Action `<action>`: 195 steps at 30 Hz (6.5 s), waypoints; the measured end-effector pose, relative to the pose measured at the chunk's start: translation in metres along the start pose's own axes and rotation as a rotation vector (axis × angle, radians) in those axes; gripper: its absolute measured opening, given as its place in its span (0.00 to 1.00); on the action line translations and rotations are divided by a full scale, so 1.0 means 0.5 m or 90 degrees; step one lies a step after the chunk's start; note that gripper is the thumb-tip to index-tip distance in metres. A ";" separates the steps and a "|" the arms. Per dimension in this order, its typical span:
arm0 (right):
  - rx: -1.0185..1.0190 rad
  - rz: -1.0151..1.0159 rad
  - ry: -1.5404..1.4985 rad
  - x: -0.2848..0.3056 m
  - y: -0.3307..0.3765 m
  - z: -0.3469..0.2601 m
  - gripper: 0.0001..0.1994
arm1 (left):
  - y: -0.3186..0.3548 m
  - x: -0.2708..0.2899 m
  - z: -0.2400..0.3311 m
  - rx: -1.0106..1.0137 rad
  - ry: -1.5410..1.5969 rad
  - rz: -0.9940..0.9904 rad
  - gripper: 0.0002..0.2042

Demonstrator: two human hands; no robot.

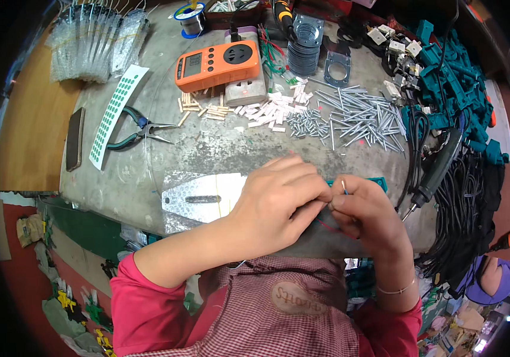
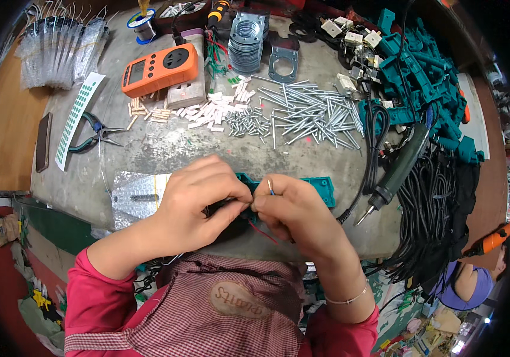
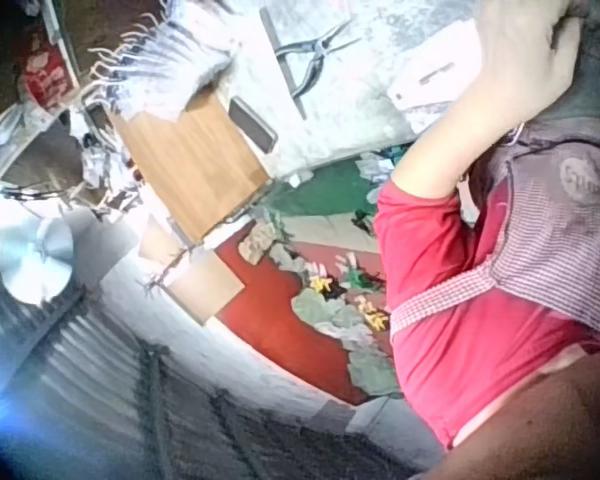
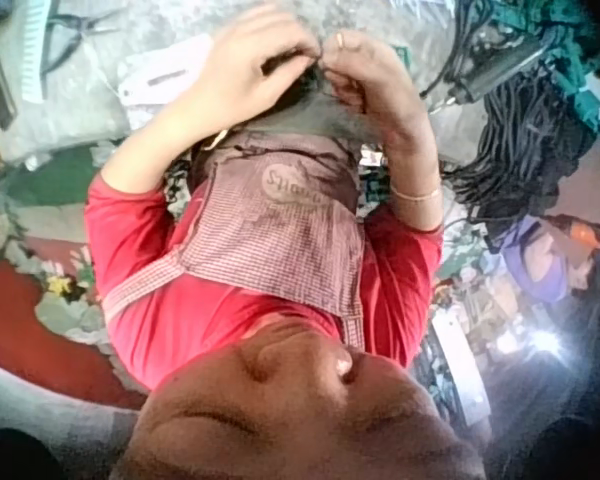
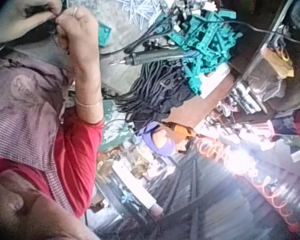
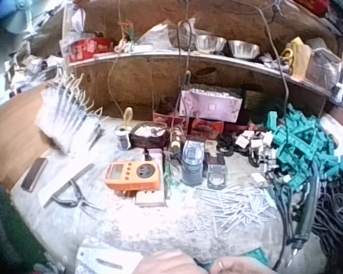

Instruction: Assembling the internal wiring and housing components of a small handheld power tool.

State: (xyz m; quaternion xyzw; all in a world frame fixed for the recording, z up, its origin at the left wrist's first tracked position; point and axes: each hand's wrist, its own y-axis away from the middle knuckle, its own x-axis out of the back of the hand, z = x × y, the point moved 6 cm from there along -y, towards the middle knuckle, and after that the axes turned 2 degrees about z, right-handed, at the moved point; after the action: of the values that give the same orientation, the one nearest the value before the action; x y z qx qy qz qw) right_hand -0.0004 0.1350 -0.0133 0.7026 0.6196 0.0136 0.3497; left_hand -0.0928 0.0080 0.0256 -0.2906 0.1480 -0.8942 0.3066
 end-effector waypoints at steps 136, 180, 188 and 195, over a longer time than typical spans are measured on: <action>0.332 0.300 0.538 0.097 0.039 -0.157 0.17 | 0.298 0.168 -0.012 0.080 -0.465 -0.147 0.13; 0.491 0.445 0.134 0.158 0.149 -0.126 0.11 | 0.031 0.000 0.067 -0.046 -0.218 -0.054 0.14; 0.498 0.471 0.143 0.152 0.145 -0.120 0.11 | 0.035 -0.003 0.062 -0.039 -0.203 -0.033 0.15; 0.492 0.472 0.163 0.151 0.146 -0.121 0.12 | 0.031 -0.008 0.060 -0.051 -0.202 -0.029 0.15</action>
State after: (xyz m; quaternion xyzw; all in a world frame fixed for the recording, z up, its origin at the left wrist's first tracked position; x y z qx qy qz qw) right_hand 0.0524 0.2314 0.0382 0.9438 0.3279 -0.0071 -0.0400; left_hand -0.0647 -0.0036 0.0407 -0.4434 0.1269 -0.8373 0.2936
